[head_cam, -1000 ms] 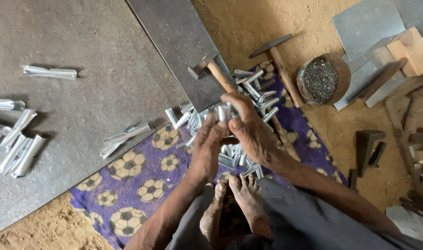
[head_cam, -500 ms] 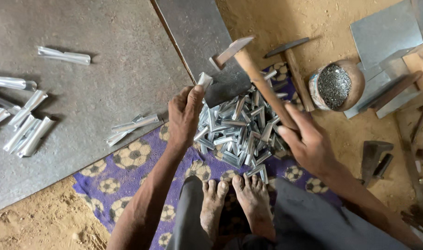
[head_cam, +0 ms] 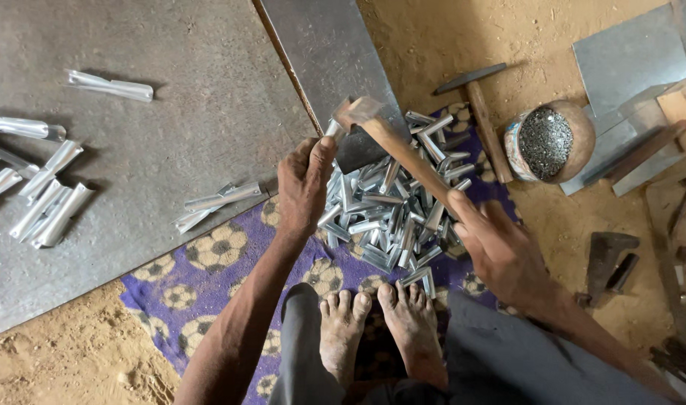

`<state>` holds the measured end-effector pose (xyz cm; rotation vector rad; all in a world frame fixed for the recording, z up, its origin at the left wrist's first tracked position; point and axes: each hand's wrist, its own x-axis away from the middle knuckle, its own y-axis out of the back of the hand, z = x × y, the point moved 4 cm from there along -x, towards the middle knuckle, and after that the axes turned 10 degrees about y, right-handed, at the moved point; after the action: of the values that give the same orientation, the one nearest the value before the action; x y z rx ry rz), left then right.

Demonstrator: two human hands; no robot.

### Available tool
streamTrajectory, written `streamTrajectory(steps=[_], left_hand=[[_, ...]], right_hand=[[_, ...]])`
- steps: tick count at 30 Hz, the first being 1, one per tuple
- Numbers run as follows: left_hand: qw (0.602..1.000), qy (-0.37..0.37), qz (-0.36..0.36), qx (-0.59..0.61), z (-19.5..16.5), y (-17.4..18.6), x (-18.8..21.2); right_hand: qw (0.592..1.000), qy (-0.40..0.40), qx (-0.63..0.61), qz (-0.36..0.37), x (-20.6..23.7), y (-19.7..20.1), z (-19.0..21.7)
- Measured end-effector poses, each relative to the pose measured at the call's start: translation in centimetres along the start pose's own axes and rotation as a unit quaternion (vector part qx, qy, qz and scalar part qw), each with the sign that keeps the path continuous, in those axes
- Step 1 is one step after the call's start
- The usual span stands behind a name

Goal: The person sits on the ground and flattens small aluminum channel pieces one at a time, placing each piece on a steel plate and striking it repeatedly with a hammer by hand, then setting the flattened piece aside in a growing pile.

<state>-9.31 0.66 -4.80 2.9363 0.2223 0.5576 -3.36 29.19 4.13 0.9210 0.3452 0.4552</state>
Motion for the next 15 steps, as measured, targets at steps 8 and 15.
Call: streamTrajectory(steps=[8, 15], left_hand=[[0.982, -0.108, -0.019, -0.154, 1.0, -0.5, -1.1], [0.970, -0.145, -0.025, -0.193, 1.2, -0.6, -1.4]], right_hand=[[0.984, 0.091, -0.012, -0.150, 2.4, 2.2, -0.1], [0.989, 0.034, -0.114, -0.091, 2.5, -2.3, -2.6]])
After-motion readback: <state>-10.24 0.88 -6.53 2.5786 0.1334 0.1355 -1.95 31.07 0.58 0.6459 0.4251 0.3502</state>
